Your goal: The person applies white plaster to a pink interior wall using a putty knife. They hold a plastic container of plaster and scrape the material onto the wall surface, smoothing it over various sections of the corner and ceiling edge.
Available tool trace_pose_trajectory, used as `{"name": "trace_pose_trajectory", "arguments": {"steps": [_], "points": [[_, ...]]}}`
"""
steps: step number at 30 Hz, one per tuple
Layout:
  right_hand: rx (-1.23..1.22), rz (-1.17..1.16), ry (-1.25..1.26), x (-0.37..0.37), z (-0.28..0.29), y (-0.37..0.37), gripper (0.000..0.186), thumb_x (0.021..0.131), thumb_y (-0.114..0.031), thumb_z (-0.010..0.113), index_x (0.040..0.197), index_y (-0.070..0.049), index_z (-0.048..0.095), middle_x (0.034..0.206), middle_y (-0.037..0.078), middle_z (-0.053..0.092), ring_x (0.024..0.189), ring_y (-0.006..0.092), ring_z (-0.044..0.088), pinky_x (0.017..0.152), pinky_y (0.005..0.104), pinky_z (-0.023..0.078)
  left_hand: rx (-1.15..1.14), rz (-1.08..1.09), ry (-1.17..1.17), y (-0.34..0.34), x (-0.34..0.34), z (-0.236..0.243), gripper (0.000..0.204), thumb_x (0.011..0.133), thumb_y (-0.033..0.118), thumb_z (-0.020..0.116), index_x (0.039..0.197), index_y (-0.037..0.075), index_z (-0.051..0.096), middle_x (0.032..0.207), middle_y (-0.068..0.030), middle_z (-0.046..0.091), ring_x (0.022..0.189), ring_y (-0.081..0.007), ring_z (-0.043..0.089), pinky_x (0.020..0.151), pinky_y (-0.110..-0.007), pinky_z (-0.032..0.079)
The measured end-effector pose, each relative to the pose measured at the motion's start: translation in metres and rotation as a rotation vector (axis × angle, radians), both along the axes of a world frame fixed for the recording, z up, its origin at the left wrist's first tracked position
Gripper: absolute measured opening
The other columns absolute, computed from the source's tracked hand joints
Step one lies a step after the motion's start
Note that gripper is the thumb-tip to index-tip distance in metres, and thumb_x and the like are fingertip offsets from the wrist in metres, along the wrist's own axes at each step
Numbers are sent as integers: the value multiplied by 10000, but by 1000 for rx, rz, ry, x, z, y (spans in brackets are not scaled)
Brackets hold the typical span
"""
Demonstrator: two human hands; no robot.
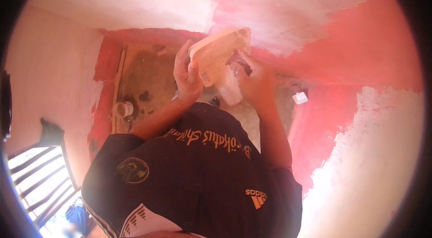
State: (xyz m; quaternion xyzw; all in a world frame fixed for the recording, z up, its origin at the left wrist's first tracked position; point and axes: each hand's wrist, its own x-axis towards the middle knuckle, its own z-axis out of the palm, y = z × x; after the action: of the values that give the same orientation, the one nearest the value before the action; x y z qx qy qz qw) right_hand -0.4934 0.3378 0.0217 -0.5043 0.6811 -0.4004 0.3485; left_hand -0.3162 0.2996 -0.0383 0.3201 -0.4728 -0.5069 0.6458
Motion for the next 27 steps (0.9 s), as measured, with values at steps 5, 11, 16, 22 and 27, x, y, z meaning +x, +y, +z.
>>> {"name": "trace_pose_trajectory", "arguments": {"steps": [5, 11, 16, 22, 27], "points": [[-2, 59, -114, 14, 5, 0, 393, 863, -84, 666, 1248, -4, 652, 1040, 162, 735, 915, 171, 698, 832, 289, 514, -24, 3, -82, 6, 5, -7, 562, 990, 224, 603, 1432, -61, 406, 1204, -121, 613, 1083, -161, 586, 942, -288, 464], [139, 25, -447, 4, -28, 0, 400, 872, -35, 667, 1262, 42, 624, 1015, 123, 732, 929, 120, 673, 774, 257, 527, 52, -30, -298, 9, 11, -13, 638, 1033, 375, 513, 1466, -51, 319, 1293, -153, 575, 1174, -198, 552, 1011, -336, 437], [49, -168, -694, 7, -54, 16, 402, 904, -12, 652, 1295, 54, 590, 1084, 106, 711, 923, 110, 665, 749, 234, 528, 88, -94, -242, 7, 34, -22, 640, 1035, 419, 489, 1483, -7, 326, 1335, -122, 537, 1216, -200, 524, 1014, -346, 443], [41, -438, -858, -32, -78, 67, 303, 947, -50, 614, 1244, 10, 613, 1069, 44, 680, 850, 77, 631, 665, 202, 487, 423, -6, -261, -12, 75, -51, 612, 1059, 393, 438, 1505, 5, 282, 1320, -121, 543, 1187, -194, 542, 1025, -335, 433], [-156, -532, -1114, -37, -102, 96, 322, 962, -53, 595, 1276, -45, 529, 994, 0, 606, 816, 87, 580, 665, 244, 488, 628, -99, -104, -32, 123, -75, 520, 1059, 453, 386, 1373, 43, 443, 1364, -112, 518, 1255, -242, 534, 1051, -377, 450]]}}
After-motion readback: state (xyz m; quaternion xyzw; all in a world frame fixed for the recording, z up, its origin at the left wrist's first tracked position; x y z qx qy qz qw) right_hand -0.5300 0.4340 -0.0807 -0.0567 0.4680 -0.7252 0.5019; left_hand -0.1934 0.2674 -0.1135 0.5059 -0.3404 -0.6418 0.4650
